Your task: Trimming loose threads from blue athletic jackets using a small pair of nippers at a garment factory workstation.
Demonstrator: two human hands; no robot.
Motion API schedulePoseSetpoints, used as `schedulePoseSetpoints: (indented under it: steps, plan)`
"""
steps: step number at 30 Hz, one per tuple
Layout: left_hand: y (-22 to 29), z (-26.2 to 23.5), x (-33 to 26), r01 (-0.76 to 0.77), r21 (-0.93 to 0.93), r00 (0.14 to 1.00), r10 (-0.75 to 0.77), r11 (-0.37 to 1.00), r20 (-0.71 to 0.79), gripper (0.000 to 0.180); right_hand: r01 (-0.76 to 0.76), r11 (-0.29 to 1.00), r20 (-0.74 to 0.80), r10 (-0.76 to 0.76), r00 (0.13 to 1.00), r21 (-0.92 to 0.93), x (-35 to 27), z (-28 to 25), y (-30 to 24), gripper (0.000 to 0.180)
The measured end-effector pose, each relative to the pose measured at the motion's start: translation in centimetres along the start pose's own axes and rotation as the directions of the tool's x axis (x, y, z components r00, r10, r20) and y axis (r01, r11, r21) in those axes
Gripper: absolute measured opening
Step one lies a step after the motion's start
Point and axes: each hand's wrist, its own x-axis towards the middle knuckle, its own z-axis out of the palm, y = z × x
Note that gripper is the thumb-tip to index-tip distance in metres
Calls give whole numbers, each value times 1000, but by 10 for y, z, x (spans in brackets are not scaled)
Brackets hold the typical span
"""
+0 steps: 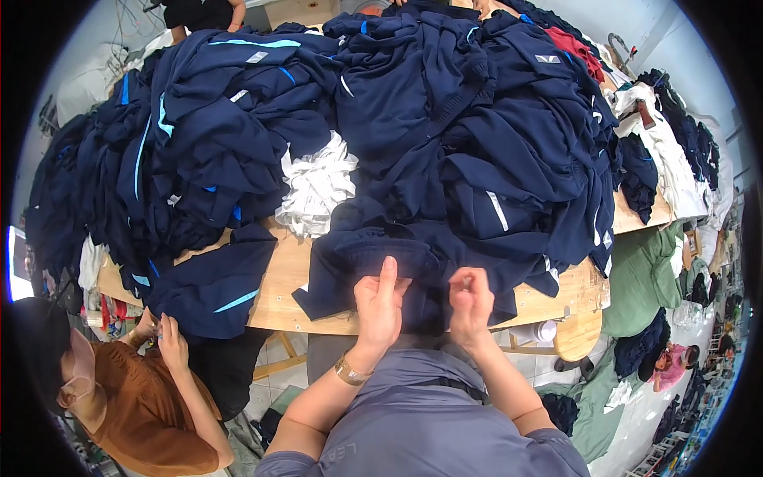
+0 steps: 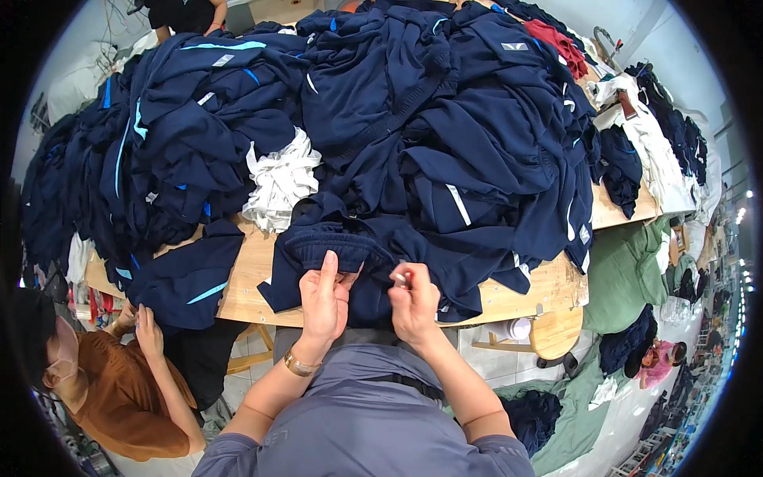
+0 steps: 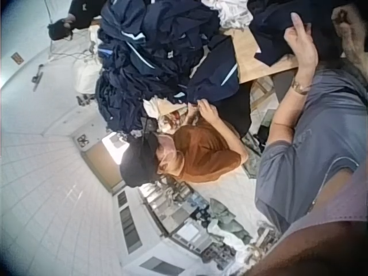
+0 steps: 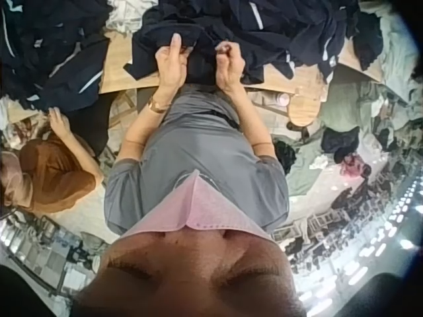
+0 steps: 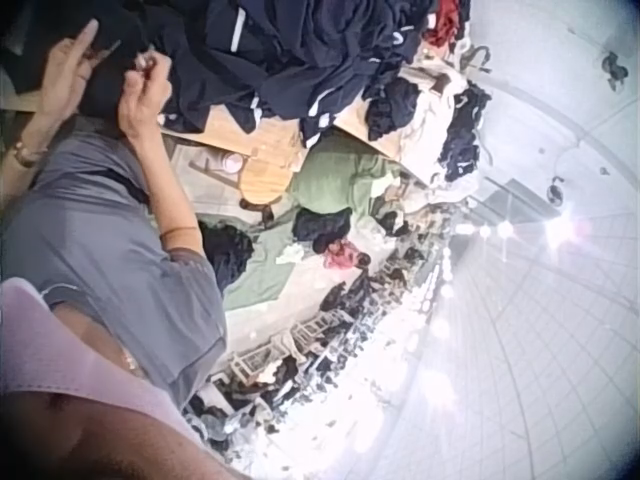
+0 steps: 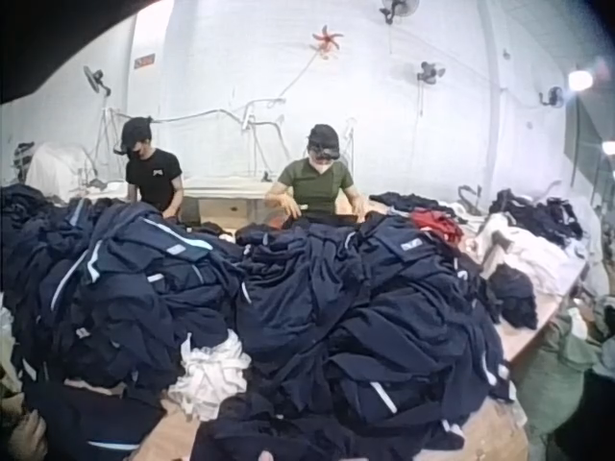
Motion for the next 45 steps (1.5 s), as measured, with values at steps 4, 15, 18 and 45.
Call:
schedulePoseSetpoints:
  steps: [4, 15, 18, 45]
  plan:
    - [3, 0, 0, -13, -97, 992, 25, 995, 120, 31, -37, 986, 113, 56, 992, -161, 13, 2, -10, 23]
    - [9, 6, -3, 25, -61, 999, -22, 998, 49, 29, 189, 865, 288, -54, 956, -465, 13, 5, -1, 29]
    - [8, 7, -2, 9, -46, 999, -7, 999, 45, 30, 203, 855, 308, -54, 950, -477, 16, 4, -2, 29]
    - [3, 2, -2, 20, -4, 993, -20, 1000, 115, 34, 629, 723, 298, -557, 775, -285, 22, 13, -5, 36]
